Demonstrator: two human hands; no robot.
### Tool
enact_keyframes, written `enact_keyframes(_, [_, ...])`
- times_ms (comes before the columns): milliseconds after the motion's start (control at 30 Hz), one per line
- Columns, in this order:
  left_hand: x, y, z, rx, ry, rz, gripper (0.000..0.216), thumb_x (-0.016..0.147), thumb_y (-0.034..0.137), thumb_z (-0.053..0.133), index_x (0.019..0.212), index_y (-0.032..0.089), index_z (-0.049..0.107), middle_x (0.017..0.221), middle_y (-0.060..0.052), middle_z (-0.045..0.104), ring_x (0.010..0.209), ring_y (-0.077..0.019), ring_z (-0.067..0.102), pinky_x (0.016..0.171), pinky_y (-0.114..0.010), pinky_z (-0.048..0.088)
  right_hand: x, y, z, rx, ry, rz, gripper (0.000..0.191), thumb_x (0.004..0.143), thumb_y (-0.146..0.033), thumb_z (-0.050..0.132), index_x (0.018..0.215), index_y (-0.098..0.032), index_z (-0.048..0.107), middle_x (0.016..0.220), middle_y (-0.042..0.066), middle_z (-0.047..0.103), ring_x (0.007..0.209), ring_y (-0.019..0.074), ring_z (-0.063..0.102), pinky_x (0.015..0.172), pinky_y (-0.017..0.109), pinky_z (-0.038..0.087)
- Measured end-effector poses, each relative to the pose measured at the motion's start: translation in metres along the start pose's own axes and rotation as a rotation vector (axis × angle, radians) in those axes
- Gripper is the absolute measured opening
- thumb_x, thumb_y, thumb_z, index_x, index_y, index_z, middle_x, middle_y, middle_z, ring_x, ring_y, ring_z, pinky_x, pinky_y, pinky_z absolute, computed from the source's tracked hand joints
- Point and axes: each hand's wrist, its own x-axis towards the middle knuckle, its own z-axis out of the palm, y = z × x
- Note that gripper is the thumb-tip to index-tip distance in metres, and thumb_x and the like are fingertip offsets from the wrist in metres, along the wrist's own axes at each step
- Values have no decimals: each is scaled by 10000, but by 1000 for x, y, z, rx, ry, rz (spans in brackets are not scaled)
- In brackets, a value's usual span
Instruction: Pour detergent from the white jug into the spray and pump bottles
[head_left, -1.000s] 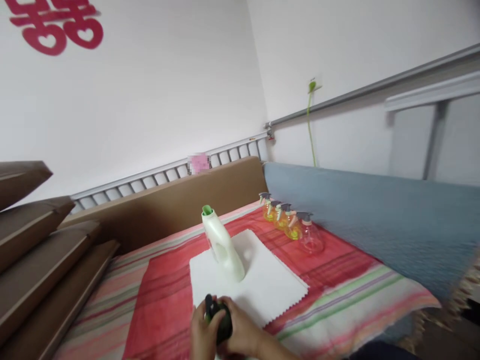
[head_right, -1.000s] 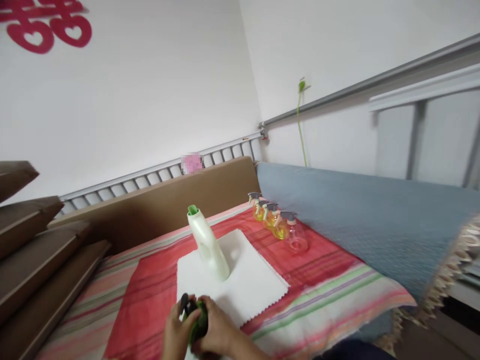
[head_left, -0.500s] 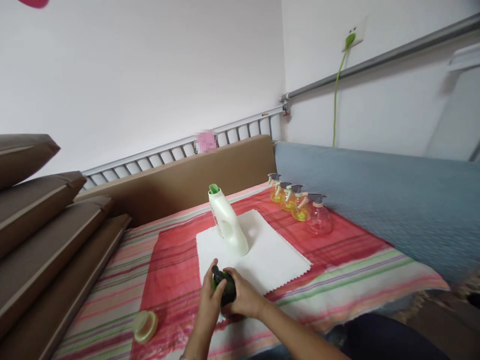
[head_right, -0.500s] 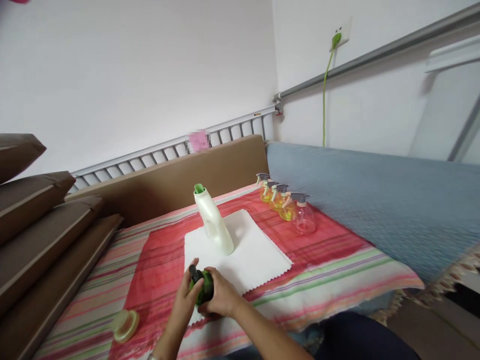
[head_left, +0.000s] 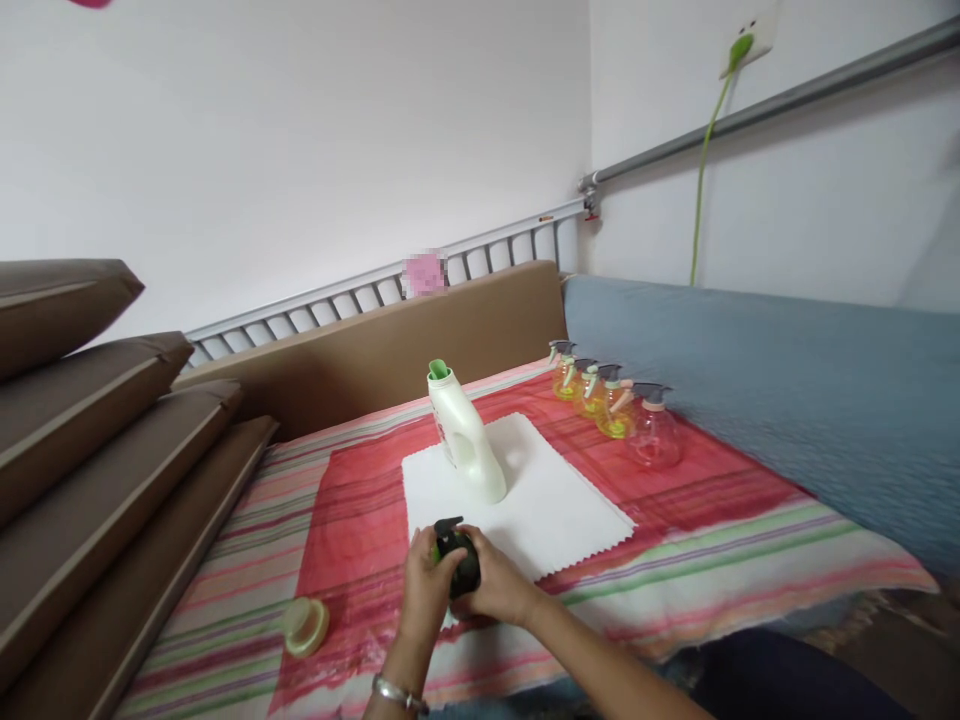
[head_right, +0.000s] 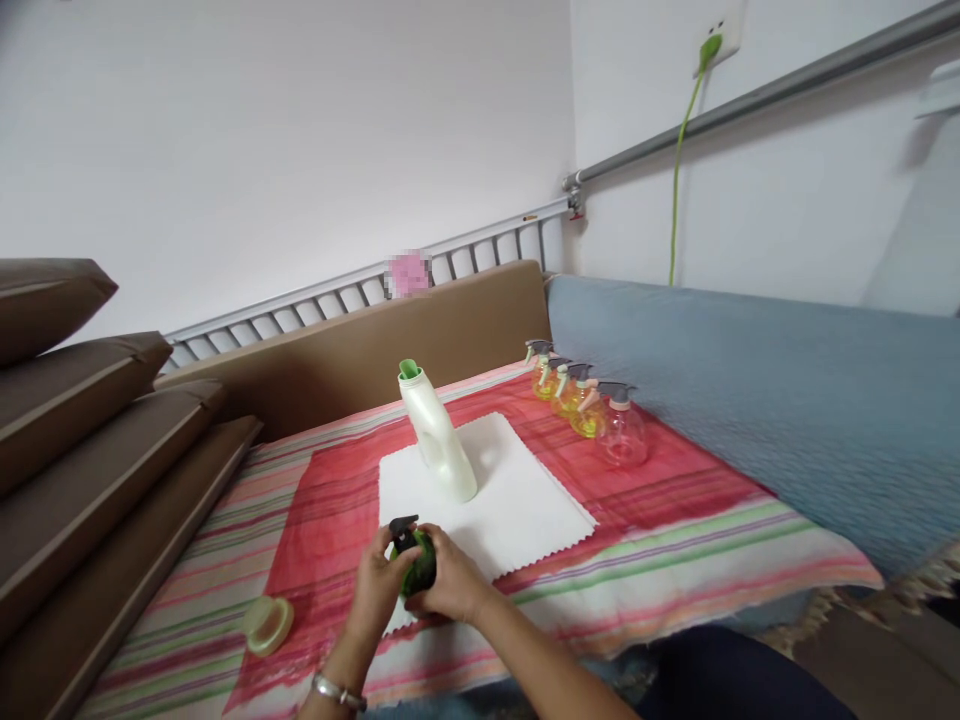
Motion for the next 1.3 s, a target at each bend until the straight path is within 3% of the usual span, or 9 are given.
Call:
enact_keyframes(100, [-1, 0, 1, 15, 93, 14, 377, 649, 219, 653, 1024, 187, 639, 1017, -75, 678, 1016, -270, 590, 978, -444, 390, 0, 0, 0, -8, 1, 12, 948, 404, -220, 815, 1236, -199, 362, 1140, 82, 564, 983, 267, 568, 864, 386, 442])
enact_keyframes(267, [-1, -1, -1, -60, -34, 21, 364, 660, 169, 590, 1018, 180, 657, 1011, -65, 696, 1015, -239, 609, 948, -377, 433, 0, 0, 0, -15, -3, 25, 940, 417, -215, 804, 1245, -198, 359, 1127, 81, 570, 962, 271, 573, 839, 395, 450])
enact_keyframes(467, [-1, 0, 1, 27, 142, 30, 374, 623, 220, 672, 994, 177, 644, 1031, -83, 660, 1051, -273, 573, 996, -444, 378, 0, 0, 0, -1, -12, 25, 955, 409, -216, 817, 1246, -190, 357, 1152, 88, 566, 1006, 274, 564, 880, 388, 433])
enact_keyframes(567, [-2, 0, 0, -20, 59, 77, 450, 671, 210, 617, 1120, 171, 600, 1175, -102, 619, 1152, -255, 529, 1030, -418, 360, -1, -1, 0, 4, -16, 23, 946, 422, -212, 813, 1247, -191, 351, 1143, 87, 569, 998, 271, 568, 869, 385, 440])
enact_keyframes(667, [-1, -1, -1, -49, -42, 24, 369, 673, 162, 592, 1038, 170, 642, 1074, -89, 676, 1048, -241, 602, 968, -402, 426, -2, -2, -1, 13, -25, 14, 929, 442, -188, 798, 1251, -213, 341, 1154, 75, 562, 993, 258, 571, 862, 381, 446])
enact_keyframes(867, [-2, 2, 1, 45, 110, 44, 395, 619, 214, 683, 1008, 172, 637, 1046, -93, 652, 1058, -288, 564, 991, -469, 372, -1, -5, 0, 10, -22, 5, 912, 419, -175, 807, 1213, -200, 360, 1121, 69, 568, 971, 249, 575, 865, 374, 445])
enact_keyframes(1033, [-1, 7, -1, -76, -14, 0, 391, 648, 181, 608, 1036, 172, 653, 1061, -91, 680, 1050, -260, 596, 975, -422, 407, -1, -4, -1, 11, -18, 0, 916, 436, -176, 797, 1237, -215, 354, 1149, 69, 557, 990, 255, 569, 855, 376, 448])
enact_keyframes(1200, [0, 9, 1, -32, 108, -38, 370, 584, 194, 693, 950, 143, 673, 989, -105, 686, 1001, -288, 603, 977, -449, 389, -1, -3, 0, 16, -20, 13, 937, 421, -177, 801, 1240, -191, 345, 1141, 82, 566, 971, 252, 578, 860, 377, 449])
enact_keyframes(1300, [1, 12, 2, -95, 59, -25, 394, 585, 181, 679, 979, 159, 674, 1021, -91, 691, 1020, -273, 603, 962, -418, 411, -1, -4, 0, 16, -20, 25, 950, 418, -182, 800, 1254, -193, 347, 1134, 83, 574, 976, 266, 580, 858, 387, 450])
